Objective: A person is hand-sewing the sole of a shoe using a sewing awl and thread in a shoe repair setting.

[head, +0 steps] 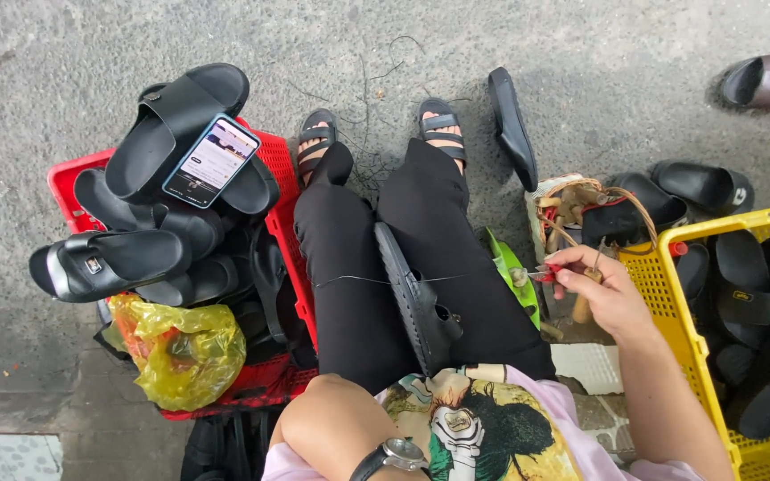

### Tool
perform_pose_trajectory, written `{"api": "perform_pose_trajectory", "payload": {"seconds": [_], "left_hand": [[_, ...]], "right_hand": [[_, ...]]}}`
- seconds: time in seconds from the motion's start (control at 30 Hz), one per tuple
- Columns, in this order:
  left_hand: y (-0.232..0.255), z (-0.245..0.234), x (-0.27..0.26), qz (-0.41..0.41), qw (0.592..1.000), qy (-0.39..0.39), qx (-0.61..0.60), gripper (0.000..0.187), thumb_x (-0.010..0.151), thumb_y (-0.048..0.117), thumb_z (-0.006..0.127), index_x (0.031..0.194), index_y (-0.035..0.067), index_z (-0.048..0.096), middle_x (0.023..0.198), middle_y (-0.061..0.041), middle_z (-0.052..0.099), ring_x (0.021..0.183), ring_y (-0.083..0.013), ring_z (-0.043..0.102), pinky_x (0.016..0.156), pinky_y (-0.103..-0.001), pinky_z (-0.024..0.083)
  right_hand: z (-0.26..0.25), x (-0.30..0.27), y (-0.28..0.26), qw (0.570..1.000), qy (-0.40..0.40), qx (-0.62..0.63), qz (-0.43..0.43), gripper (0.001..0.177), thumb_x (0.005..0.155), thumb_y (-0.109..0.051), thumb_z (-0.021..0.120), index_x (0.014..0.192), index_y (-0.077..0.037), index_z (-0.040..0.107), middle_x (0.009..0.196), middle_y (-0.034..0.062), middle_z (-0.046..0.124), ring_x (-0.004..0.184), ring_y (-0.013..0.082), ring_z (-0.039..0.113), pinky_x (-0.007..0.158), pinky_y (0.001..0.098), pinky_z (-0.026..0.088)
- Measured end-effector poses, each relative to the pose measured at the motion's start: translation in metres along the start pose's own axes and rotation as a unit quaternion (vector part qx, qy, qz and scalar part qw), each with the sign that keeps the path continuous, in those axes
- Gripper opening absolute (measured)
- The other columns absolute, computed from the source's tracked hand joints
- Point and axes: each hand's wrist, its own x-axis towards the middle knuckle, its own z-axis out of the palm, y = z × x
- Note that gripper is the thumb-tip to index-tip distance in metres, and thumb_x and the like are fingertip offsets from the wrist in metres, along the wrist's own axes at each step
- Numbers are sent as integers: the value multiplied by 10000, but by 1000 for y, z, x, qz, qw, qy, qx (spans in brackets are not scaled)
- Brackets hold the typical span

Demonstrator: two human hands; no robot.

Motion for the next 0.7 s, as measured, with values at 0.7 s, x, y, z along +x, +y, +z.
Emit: {"api": "perform_pose_trajectory", "payload": {"seconds": [0.7], "left_hand": [[-168, 54, 13, -121, 990, 3, -78, 134, 834, 169, 715, 851, 41, 684, 880, -77, 610, 830, -257, 625, 659, -295, 506]], "right_hand": [[147, -1, -73, 942, -26, -214, -257, 383, 707, -161, 816, 1081, -133, 743, 825, 15, 620, 602, 82, 529, 579, 229, 456]]}}
